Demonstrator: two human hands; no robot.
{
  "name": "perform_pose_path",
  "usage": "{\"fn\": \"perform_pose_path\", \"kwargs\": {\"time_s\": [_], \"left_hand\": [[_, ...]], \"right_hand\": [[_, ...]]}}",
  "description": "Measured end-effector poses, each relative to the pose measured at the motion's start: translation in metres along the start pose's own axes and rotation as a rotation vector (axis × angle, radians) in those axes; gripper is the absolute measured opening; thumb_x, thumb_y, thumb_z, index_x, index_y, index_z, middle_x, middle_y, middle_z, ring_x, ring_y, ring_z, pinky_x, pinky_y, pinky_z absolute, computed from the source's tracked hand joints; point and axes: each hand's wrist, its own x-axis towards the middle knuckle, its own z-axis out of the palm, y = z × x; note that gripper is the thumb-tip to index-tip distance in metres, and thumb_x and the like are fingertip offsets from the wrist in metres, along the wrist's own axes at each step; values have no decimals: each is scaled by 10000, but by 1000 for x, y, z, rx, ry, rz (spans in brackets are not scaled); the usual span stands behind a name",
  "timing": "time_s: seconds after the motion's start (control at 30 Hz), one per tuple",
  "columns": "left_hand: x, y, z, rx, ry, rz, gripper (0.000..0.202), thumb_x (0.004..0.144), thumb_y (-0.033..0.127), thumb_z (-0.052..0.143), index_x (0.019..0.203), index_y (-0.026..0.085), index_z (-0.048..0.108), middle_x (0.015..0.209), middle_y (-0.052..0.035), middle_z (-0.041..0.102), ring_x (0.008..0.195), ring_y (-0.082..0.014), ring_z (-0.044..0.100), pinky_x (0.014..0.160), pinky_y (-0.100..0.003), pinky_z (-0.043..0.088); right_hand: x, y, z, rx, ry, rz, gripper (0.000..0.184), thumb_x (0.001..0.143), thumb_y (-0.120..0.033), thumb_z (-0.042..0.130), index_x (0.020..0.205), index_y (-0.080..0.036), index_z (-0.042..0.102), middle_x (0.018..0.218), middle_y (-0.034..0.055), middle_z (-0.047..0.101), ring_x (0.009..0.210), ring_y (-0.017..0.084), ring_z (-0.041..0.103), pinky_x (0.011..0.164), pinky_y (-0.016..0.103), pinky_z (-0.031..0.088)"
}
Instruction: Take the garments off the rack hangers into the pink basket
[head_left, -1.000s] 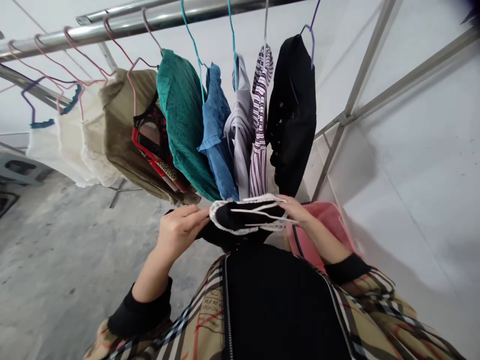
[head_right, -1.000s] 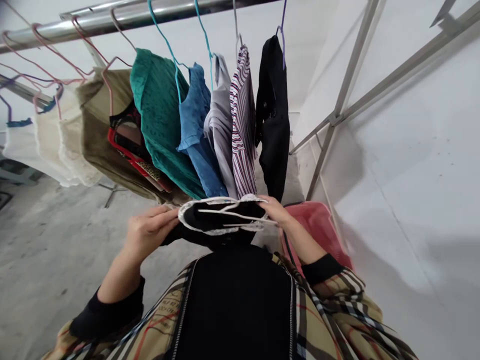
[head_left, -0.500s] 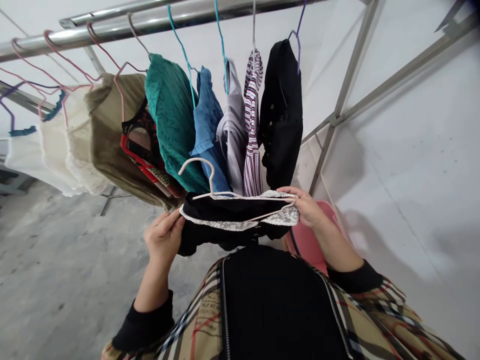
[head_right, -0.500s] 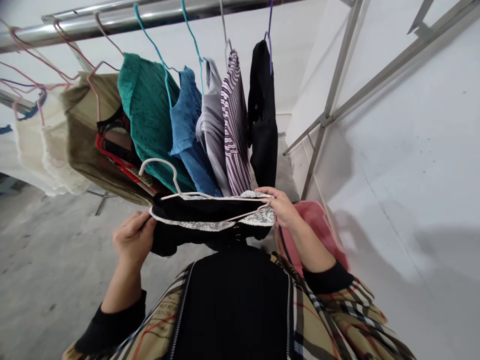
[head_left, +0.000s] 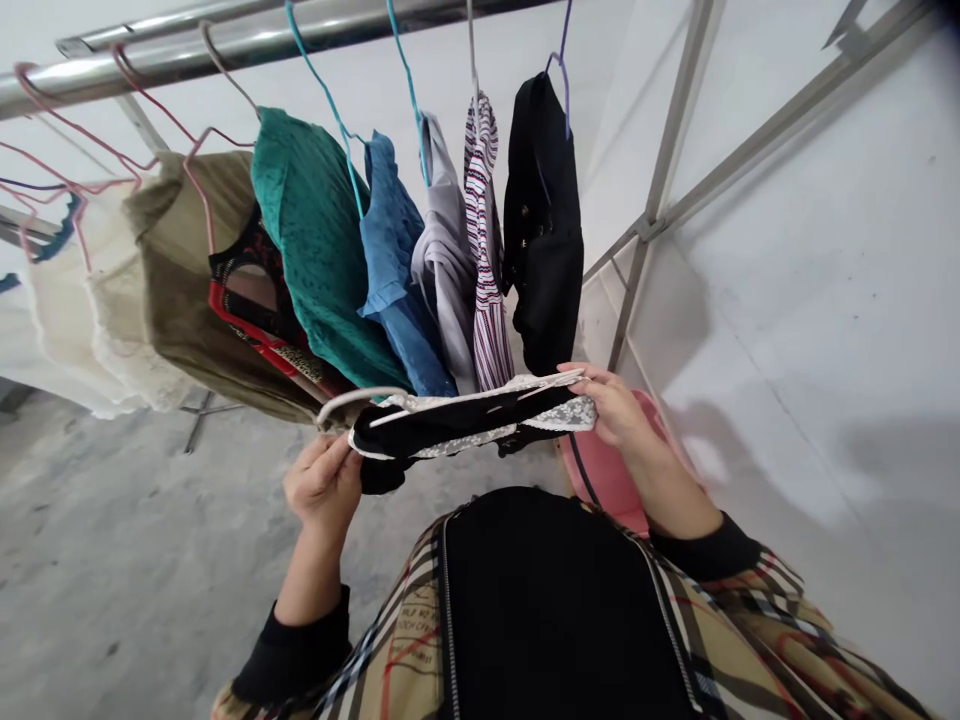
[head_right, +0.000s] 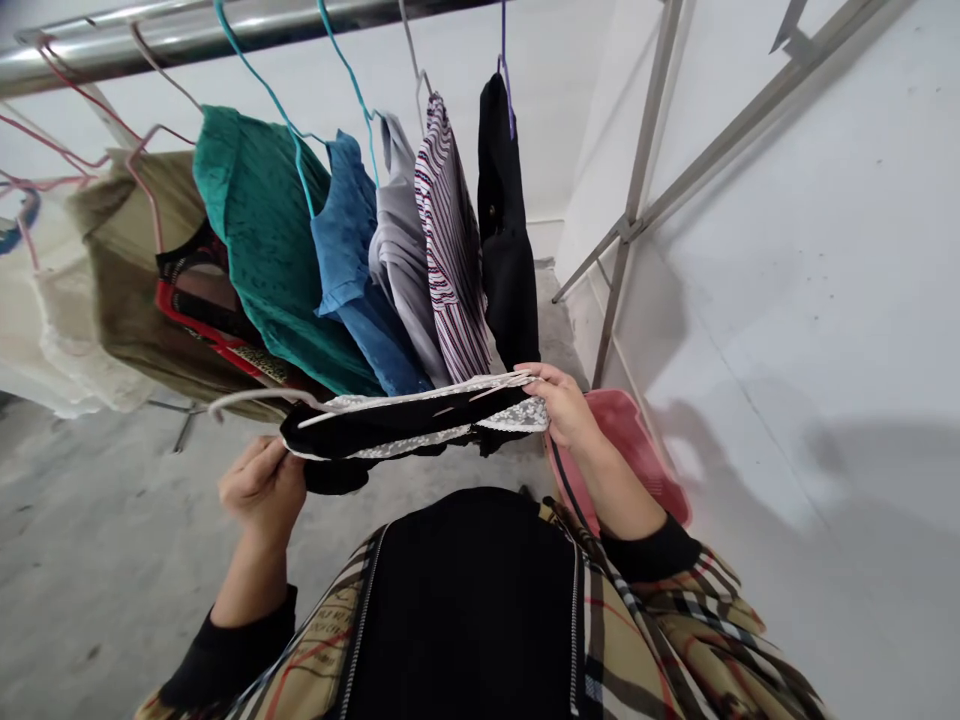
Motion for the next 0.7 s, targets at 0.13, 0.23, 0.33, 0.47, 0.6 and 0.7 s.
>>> {"fn": "perform_pose_path", "kwargs": {"time_s": [0.13,0.23,0.33,0.47,0.6,0.7], "left_hand": [[-1,-1,-6,-25,-72,42,47,799,177,664,792,197,706,652,6,643,542,-96,595,531,-200,466],[2,1,-10,-80,-113,106,85,788,127,670,818,201,699,688,8,665,535,-78,589,524,-176,457],[5,5,-15,-147,-171,103,85,792,114,663,812,192,691,663,17,641,510,-63,557,499,-160,434],[10,12,-24,-162,-274,43,76,822,135,624,775,167,674,645,6,621,502,-68,542,482,-162,424],[14,18,-33,-159,-304,53,107,826,118,597,744,156,655,652,-6,639,513,-72,558,468,-159,407],[12,18,-37,-190,-342,42,112,827,114,591,748,160,656,642,1,636,499,-68,552,455,-157,395]], "right_hand": [[5,1,1,-14,83,-81,348,553,-190,622,892,-201,700,703,-15,673,623,152,588,598,283,440],[12,5,2,-62,158,-198,318,553,-200,613,859,-200,699,660,-31,632,610,134,551,595,268,415],[19,12,2,-170,206,-337,301,595,-225,597,877,-202,702,675,-30,624,624,133,537,613,272,412],[24,17,4,-241,269,-478,278,656,-237,584,906,-197,700,794,2,677,724,157,586,716,307,457],[24,17,8,-354,307,-615,280,699,-215,560,938,-194,704,868,27,686,771,170,596,763,329,472],[23,18,10,-385,317,-682,262,714,-205,546,924,-194,703,895,36,680,783,172,596,758,330,481]]}}
